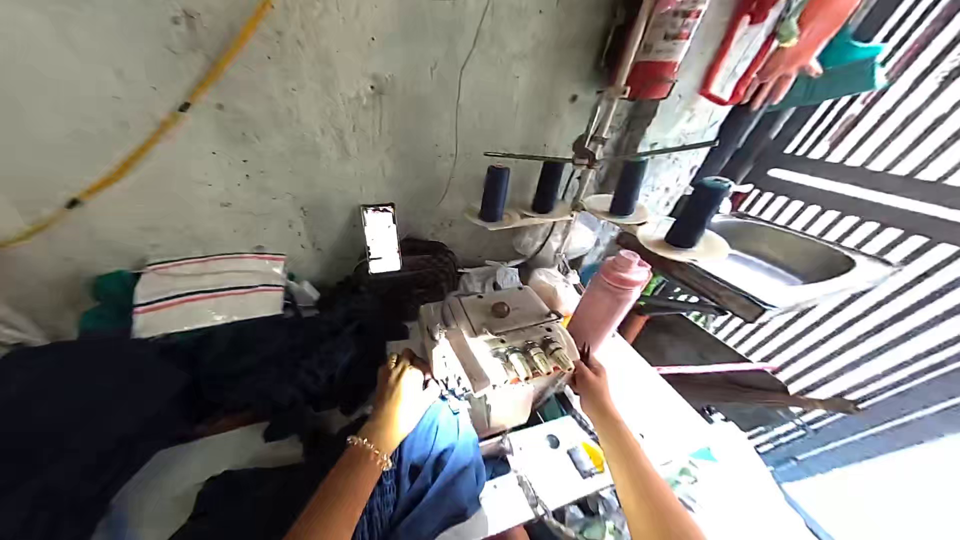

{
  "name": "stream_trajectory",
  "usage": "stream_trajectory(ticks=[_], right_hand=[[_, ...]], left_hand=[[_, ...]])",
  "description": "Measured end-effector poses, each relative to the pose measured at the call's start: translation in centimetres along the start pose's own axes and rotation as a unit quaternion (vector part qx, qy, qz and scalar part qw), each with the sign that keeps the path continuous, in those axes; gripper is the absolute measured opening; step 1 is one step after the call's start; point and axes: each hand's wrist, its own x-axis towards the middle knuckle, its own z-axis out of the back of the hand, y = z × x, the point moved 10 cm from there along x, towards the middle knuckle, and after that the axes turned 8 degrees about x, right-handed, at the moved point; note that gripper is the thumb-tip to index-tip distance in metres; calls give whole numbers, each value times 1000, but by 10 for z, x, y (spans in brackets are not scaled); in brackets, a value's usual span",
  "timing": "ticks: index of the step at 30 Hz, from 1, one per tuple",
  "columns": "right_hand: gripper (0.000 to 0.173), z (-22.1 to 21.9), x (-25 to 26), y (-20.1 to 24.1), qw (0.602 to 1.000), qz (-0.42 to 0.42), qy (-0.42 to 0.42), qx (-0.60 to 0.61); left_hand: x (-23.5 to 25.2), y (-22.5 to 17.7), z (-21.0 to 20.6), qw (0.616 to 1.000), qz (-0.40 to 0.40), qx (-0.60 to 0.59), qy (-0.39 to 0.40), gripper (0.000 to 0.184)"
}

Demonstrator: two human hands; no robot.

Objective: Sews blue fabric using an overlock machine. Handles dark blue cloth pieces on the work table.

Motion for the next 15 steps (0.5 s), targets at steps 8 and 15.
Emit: stream_trajectory(ticks=[8,15], right_hand=[[34,20,-43,56,979,129,-41,-153],[13,-122,-198,102,920,314,184,-146]], left_hand=[[0,1,-1,1000,-13,8,-25,38],[-41,-14,34,961,-44,69,-264,23]])
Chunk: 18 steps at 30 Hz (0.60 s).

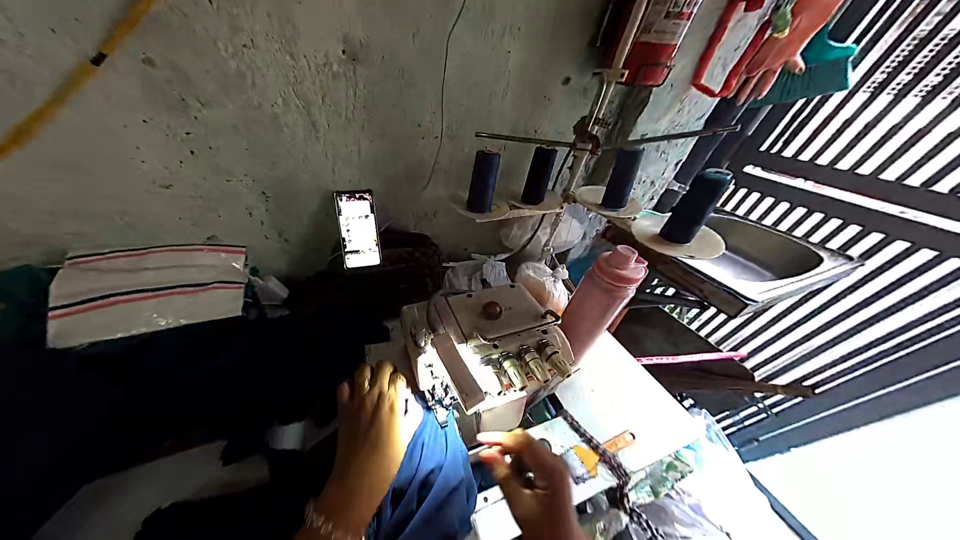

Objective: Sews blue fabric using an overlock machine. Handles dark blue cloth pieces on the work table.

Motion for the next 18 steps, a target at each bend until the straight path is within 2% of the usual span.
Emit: stream_trajectory(ticks=[3,6,11,14,16,18], right_hand=[[26,-52,16,-1,991,51,68,-101],[24,-70,25,-4,980,70,92,-164],[15,-71,25,-3,966,126,116,-194],[13,-64,26,0,954,164,161,-191],[13,-52,33,-5,957,145,163,-190],[12,-37,39,-15,968,106,129,-186]], left_hand=[[-30,-16,7,998,-45,-46,-22,21],[-47,-9,-5,994,-28,-102,-18,31],[-47,-8,-6,989,13,-147,17,30],[-47,-7,-3,979,25,-199,29,31],[-54,3,-2,969,26,-242,32,35],[-75,31,5,973,48,-224,7,42]])
